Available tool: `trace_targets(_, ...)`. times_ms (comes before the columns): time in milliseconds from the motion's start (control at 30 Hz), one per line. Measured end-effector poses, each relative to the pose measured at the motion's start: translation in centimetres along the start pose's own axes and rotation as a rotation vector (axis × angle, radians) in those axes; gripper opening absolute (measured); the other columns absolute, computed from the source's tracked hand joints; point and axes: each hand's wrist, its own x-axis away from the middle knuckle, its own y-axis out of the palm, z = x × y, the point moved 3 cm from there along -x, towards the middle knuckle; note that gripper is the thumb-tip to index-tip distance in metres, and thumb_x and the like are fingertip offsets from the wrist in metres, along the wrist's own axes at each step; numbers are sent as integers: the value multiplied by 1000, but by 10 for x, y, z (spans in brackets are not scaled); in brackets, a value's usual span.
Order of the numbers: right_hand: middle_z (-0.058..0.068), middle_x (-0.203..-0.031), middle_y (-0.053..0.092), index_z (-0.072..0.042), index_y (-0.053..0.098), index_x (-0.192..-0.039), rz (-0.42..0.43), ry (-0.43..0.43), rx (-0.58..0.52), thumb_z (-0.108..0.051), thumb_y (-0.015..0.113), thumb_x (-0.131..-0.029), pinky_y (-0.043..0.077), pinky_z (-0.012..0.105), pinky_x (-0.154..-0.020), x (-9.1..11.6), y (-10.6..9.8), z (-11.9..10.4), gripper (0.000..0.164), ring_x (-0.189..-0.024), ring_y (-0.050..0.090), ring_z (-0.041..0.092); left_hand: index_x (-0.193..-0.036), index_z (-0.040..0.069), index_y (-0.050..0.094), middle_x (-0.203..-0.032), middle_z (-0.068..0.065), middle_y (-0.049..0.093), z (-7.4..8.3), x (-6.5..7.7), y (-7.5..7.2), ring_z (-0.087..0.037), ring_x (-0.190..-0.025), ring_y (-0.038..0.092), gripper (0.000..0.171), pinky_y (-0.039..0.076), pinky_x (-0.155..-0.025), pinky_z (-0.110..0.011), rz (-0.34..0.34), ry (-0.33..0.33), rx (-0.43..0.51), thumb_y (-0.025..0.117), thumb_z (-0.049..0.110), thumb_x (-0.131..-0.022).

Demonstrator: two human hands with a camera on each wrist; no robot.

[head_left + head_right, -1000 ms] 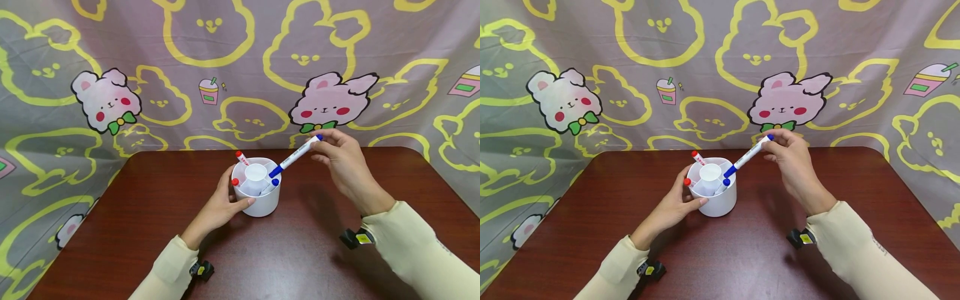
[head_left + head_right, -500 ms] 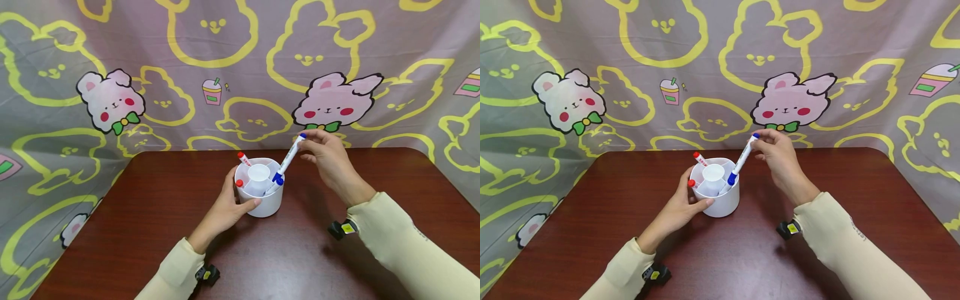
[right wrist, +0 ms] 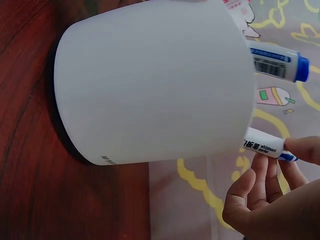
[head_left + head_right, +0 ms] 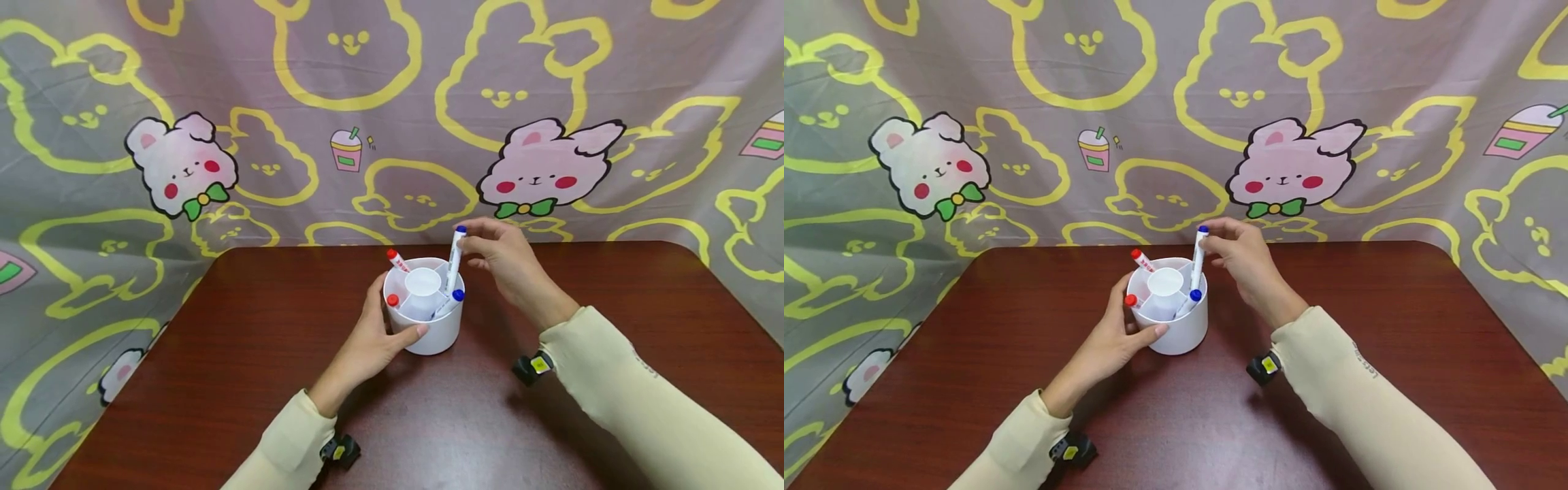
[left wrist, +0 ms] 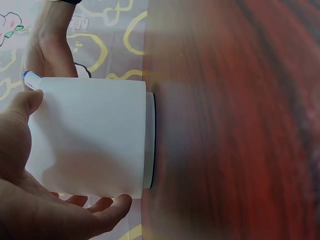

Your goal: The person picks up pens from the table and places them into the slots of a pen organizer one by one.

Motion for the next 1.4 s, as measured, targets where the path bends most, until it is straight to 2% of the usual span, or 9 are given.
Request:
trace_targets(267,-3,-115,63,0,61,-137,-19,46,7,-15,67,-101,52,25,-83,-3,6,12,39,-104,58,18,-163,17,16,-162,-9,35,1,0,0,-27,-149,40,101,35,-124,-53,-20,-10,6,85,19,-89)
trace_targets(533,-1,-116,59,5,58,-137,-45,44,-32,-11,64,-101,55,29,-92,-6,11,22,39,-107,58,18,-163,17,16,-161,-9,37,2,0,-1,-28,-147,43,101,39,-122,-52,-24,-5,18,84,16,-89)
trace_targets(733,3,-120,58,4,59,-136,-57,61,-53,-10,62,-102,56,26,-95,-7,15,30,37,-114,58,21,-163,17,16,-160,-9,38,1,0,-1,-29,-144,46,99,44,-118,-53,-28,-10,33,83,16,-90)
trace_targets(1000,2,-122,58,9,55,-139,-48,49,-101,-8,61,-102,57,22,-91,-4,16,32,41,-110,60,18,-163,18,16,-160,-9,37,0,1,-1,-29,-146,45,99,43,-119,-53,-31,-10,36,83,16,-90)
trace_targets(1400,0,-114,62,3,56,-140,-69,35,-97,-11,60,-104,57,23,-89,0,11,35,39,-107,61,15,-163,18,15,-161,-9,37,-1,0,-2,-30,-145,46,100,46,-116,-53,-34,-6,39,83,15,-90)
